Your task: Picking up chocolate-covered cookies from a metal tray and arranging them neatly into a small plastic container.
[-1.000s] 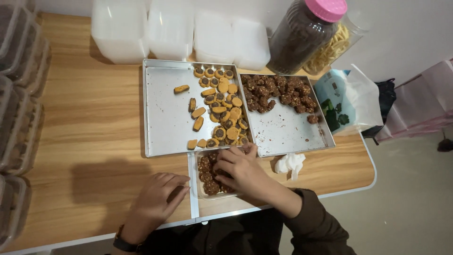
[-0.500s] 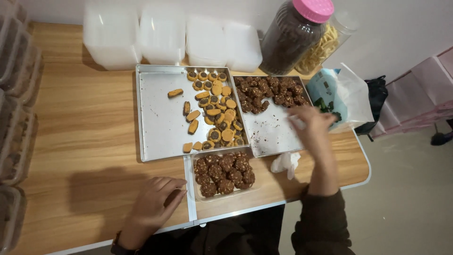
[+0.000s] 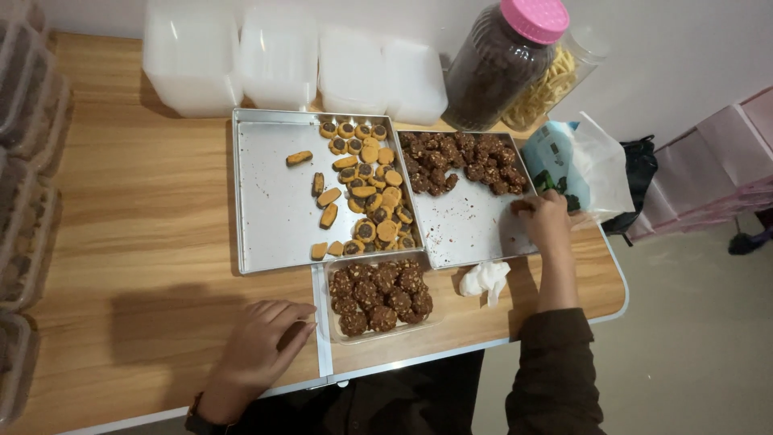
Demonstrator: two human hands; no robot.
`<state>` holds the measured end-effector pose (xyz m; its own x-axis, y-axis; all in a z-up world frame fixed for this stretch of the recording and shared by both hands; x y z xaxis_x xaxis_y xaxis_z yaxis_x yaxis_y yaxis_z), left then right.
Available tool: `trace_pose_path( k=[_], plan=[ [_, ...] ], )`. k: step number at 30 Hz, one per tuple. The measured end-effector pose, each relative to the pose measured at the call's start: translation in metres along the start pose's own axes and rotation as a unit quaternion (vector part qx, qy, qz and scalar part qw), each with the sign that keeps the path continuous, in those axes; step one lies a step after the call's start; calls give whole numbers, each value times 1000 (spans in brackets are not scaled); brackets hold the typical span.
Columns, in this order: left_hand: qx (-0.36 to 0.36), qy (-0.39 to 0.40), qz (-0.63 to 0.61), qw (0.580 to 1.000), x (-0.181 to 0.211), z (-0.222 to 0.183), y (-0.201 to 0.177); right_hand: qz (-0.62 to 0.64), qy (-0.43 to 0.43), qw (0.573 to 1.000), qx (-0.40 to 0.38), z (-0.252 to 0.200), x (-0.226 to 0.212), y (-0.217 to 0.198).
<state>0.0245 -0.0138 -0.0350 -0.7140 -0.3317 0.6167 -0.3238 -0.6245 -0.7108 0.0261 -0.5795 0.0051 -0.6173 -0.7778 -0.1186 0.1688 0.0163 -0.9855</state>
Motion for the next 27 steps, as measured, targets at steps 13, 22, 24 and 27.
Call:
trace_pose_path(
  k=[13,22,24,27],
  plan=[
    [52,56,15,997,12,7,-11,-19,6,1000,7,3,3,13],
    [87,60,24,994,28,8,-25,113,-132,982,67,-41,-63,-31],
    [67,53,18,996,32,8,-28,238,-253,937,-15,-92,-120,-72],
    [66,42,11,997,33,8,-27,382,-446,797,-143,-162,-188,-100]
  ],
)
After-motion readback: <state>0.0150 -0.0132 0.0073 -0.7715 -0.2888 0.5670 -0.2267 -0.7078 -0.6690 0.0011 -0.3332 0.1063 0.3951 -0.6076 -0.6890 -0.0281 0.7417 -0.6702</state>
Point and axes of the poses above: each hand's wrist, its own z-axis towards the middle knuckle, its own y-axis out of the palm, x = y × z, the point moved 2 cm from there along z, towards the middle knuckle, and after that the axes turned 9 degrees about y, right-handed, at the moved point
